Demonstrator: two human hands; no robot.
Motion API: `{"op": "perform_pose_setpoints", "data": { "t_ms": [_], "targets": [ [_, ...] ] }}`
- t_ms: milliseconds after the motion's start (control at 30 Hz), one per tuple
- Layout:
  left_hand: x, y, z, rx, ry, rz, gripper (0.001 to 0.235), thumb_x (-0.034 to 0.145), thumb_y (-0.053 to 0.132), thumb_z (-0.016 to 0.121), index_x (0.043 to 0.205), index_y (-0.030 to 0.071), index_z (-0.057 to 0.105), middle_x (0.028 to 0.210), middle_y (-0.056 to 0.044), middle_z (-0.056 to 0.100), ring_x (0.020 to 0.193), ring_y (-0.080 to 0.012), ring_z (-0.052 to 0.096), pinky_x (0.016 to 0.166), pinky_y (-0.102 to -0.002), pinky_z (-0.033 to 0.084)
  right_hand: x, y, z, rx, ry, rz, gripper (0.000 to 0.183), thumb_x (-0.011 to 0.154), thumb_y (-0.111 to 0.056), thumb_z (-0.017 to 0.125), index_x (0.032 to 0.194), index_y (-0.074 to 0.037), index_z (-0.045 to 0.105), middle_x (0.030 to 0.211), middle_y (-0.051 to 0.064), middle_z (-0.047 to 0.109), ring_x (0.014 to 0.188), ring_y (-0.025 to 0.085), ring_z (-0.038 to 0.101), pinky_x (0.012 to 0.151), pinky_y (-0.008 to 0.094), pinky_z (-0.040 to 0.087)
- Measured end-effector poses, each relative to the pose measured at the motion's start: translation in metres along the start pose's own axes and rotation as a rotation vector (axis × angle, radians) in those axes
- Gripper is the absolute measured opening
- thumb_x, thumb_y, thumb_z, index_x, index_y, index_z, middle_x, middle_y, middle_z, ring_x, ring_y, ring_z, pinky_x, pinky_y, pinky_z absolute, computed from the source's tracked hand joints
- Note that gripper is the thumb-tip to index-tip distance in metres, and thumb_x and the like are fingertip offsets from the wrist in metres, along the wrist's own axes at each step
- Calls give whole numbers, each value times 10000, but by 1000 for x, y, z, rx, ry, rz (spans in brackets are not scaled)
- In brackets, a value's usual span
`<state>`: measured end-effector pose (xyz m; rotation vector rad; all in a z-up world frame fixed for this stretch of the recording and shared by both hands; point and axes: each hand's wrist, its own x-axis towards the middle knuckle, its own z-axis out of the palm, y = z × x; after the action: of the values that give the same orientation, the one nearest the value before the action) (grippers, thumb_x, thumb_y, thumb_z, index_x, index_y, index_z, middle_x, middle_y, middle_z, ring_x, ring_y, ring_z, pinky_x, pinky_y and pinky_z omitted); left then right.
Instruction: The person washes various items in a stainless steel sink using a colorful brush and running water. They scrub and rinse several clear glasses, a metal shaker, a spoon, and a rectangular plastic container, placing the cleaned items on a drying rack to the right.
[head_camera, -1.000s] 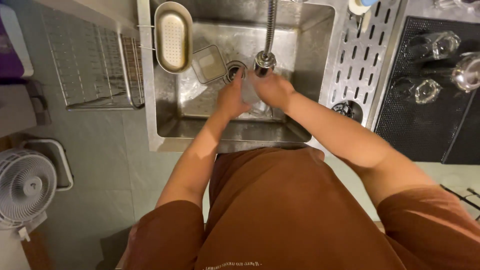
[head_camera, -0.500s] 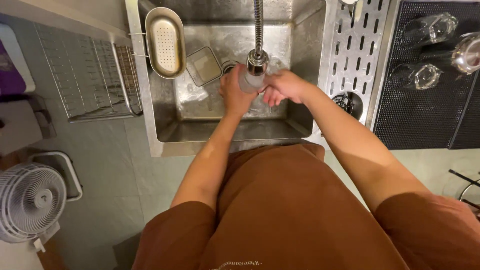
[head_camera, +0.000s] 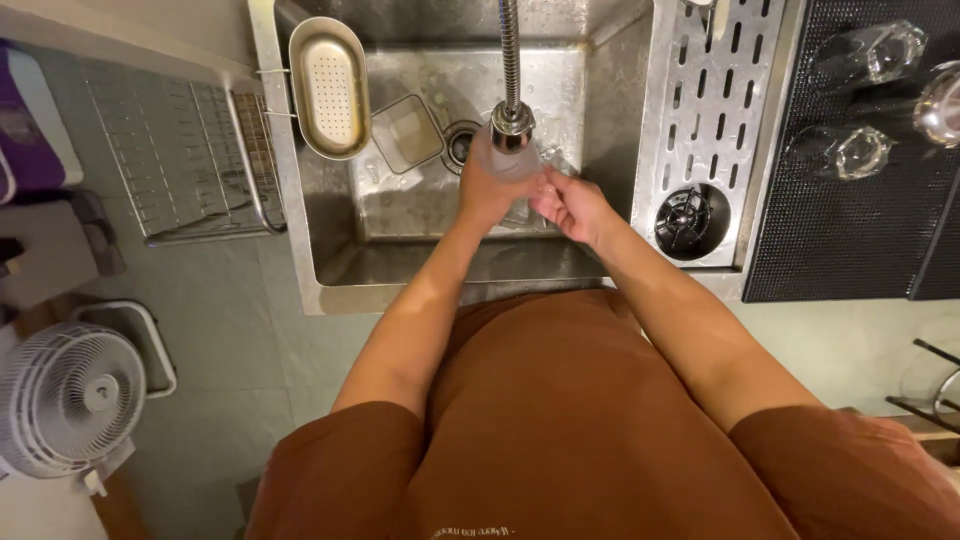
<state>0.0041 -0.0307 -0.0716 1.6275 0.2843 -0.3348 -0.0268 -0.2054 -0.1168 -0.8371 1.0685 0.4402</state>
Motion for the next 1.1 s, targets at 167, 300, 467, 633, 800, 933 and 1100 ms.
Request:
{"op": "perform_pose_setpoints", "data": {
  "t_ms": [167, 300, 467, 633, 800, 933, 1100],
  "targets": [
    [-10, 6, 4, -132, -49, -26, 1044, 460, 251, 1090, 1347, 61, 572, 1209, -206, 684, 1164, -332, 653, 1073, -473, 463, -51, -20, 29, 197, -225, 325, 1021, 820, -723, 681, 1447, 43, 432, 1399, 311, 563, 1431, 539, 374, 1210, 623, 287],
    [-5, -17, 32, -355, -38, 14, 923, 484, 85, 1091, 1277, 72, 619, 1181, -125, 704, 1121, -186, 626, 1068, -415, 479, -63, -19, 37, 170, -272, 248, 579, 876, -636, 698, 828, -75, 565, 660, -7, 494, 506, 74, 429, 401, 114, 338],
    [16, 19, 38, -380, 328, -203, 630, 802, 64, 886, 1327, -61, 562, 1278, -251, 595, 1164, -263, 634, 983, -351, 543, -61, -28, 32, -98, 50, -169, 573, 944, -539, 724, 1221, -91, 500, 899, 130, 560, 450, 127, 413, 363, 176, 352],
    [38, -66, 53, 95, 76, -304, 457, 800, 178, 904, 1201, 141, 689, 1091, -78, 714, 969, -203, 720, 854, -366, 586, -82, -37, 4, -572, 151, -807, 346, 991, -346, 771, 1155, -131, 555, 808, 84, 574, 570, 225, 602, 464, 318, 508],
    [14, -15, 45, -623, 46, -452, 198, 1009, 348, 644, 1115, 183, 674, 1009, -84, 793, 792, -164, 747, 673, -317, 618, -167, -78, -34, -1096, 55, -1303, 556, 848, -358, 931, 1224, -155, 575, 1069, 39, 544, 959, 277, 618, 815, 359, 524],
    [36, -71, 37, -684, -112, -362, 294, 967, 248, 720, 1246, 229, 631, 1230, -26, 755, 1014, -219, 761, 769, -319, 556, -222, -102, -62, -1164, -17, -1463, 522, 851, -250, 924, 1204, -46, 597, 1136, 120, 555, 1071, 343, 597, 896, 407, 513],
    [9, -50, -9, -549, 99, -314, 635, 1035, 108, 475, 1614, 245, 254, 1155, -115, 694, 897, -181, 682, 715, -298, 540, -255, -118, -119, -1279, 164, -1459, 480, 889, -199, 937, 1172, -4, 601, 1119, 150, 569, 1085, 395, 578, 923, 462, 498]
  ]
}}
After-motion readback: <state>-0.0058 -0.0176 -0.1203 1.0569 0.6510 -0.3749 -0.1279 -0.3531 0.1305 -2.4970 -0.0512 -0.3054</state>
